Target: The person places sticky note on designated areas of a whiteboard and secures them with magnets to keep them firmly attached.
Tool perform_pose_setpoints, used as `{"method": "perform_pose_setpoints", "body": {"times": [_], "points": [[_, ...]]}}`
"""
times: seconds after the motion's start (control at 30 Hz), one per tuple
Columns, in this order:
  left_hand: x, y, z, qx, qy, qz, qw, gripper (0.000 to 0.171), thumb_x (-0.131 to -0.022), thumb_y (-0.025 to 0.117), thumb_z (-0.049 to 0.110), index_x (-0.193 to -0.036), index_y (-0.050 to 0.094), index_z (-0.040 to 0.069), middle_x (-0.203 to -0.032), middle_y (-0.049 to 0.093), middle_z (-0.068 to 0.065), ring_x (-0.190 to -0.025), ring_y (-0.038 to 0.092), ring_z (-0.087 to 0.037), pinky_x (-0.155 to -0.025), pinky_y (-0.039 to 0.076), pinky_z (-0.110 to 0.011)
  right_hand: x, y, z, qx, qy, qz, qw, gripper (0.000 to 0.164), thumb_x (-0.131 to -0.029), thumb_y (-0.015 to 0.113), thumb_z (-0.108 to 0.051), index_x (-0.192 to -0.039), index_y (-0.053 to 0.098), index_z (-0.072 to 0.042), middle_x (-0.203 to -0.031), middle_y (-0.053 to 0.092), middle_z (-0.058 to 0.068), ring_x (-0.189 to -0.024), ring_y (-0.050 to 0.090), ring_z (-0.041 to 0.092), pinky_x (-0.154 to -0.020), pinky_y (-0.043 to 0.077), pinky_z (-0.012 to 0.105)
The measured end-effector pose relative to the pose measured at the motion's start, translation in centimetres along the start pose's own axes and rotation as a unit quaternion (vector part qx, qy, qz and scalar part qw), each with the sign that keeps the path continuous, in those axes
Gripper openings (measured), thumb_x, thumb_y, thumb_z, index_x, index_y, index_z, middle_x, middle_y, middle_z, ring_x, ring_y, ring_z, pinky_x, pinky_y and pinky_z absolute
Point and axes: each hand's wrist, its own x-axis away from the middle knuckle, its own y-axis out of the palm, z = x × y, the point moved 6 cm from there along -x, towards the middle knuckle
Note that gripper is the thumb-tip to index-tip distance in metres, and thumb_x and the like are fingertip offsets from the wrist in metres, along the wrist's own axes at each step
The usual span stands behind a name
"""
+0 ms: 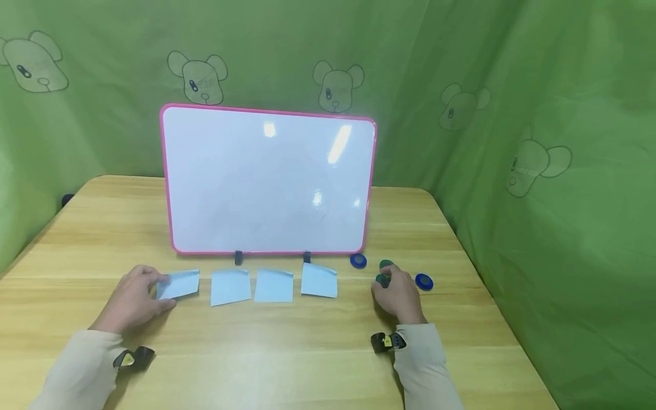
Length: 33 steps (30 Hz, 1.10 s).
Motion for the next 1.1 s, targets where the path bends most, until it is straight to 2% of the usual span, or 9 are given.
{"method": "perform_pose_setpoints", "body": {"times": [0.23, 0.43, 0.57, 0.73, 0.9, 1.1], "points": [[0.1, -0.3, 0.5, 0.005, 0.015, 0.004, 0.9999, 0.065, -0.072, 0.084, 0.021, -0.122, 0.059, -0.012, -0.123, 0.044, -0.027, -0.107, 0.046, -0.045, -0.093, 0.041, -0.059, 0.0, -0.1, -0.3, -0.019, -0.014, 0.013, 1.0, 0.043, -0.093, 0.06, -0.024, -0.127, 0.055, 0.002, -0.123, 0.056, 0.028, -0.111, 0.053, 0.043, -0.09, 0.045, 0.057], [0.1, -0.4, 0.8, 0.022, 0.036, 0.004, 0.9991, 0.075, -0.071, 0.085, 0.032, -0.127, 0.056, -0.009, -0.126, 0.043, -0.025, -0.103, 0.05, -0.041, -0.088, 0.046, -0.058, 0.1, -0.2, -0.9, -0.05, -0.036, 0.031, 0.998, 0.039, -0.098, 0.052, -0.024, -0.126, 0.058, 0.002, -0.123, 0.058, 0.025, -0.111, 0.054, 0.041, -0.092, 0.045, 0.054], [0.1, -0.5, 1.2, 0.044, 0.05, 0.02, 0.9975, 0.062, -0.077, 0.081, 0.032, -0.122, 0.061, -0.007, -0.122, 0.046, -0.022, -0.1, 0.057, -0.037, -0.088, 0.047, -0.055, 0.1, -0.2, -1.2, -0.085, -0.042, 0.051, 0.994, 0.034, -0.101, 0.047, -0.025, -0.118, 0.062, 0.001, -0.11, 0.064, 0.02, -0.098, 0.06, 0.033, -0.083, 0.05, 0.045], [0.0, -0.8, 1.4, 0.092, 0.051, 0.047, 0.9933, 0.038, -0.083, 0.075, 0.017, -0.113, 0.065, -0.005, -0.117, 0.049, -0.02, -0.092, 0.066, -0.035, -0.084, 0.054, -0.047, -0.2, 0.3, -1.2, -0.134, -0.024, 0.05, 0.989, 0.033, -0.103, 0.045, -0.026, -0.113, 0.061, 0.001, -0.088, 0.066, 0.013, -0.073, 0.063, 0.02, -0.065, 0.049, 0.031], [-0.3, -1.1, 1.6, 0.114, 0.049, 0.064, 0.9902, 0.031, -0.082, 0.074, 0.008, -0.11, 0.066, -0.004, -0.115, 0.051, -0.018, -0.092, 0.066, -0.036, -0.081, 0.055, -0.046, -0.4, 0.4, -1.2, -0.164, -0.01, 0.049, 0.985, 0.034, -0.103, 0.045, -0.027, -0.12, 0.057, 0.0, -0.091, 0.066, 0.014, -0.073, 0.065, 0.018, -0.063, 0.051, 0.028], [-0.5, -1.5, 1.8, 0.128, 0.046, 0.067, 0.9885, 0.028, -0.081, 0.073, 0.002, -0.107, 0.066, -0.004, -0.113, 0.052, -0.017, -0.092, 0.066, -0.037, -0.077, 0.057, -0.042, -0.5, 0.4, -1.4, -0.188, 0.001, 0.037, 0.982, 0.031, -0.103, 0.046, -0.024, -0.122, 0.055, -0.001, -0.095, 0.066, 0.014, -0.079, 0.066, 0.02, -0.061, 0.051, 0.026]]}}
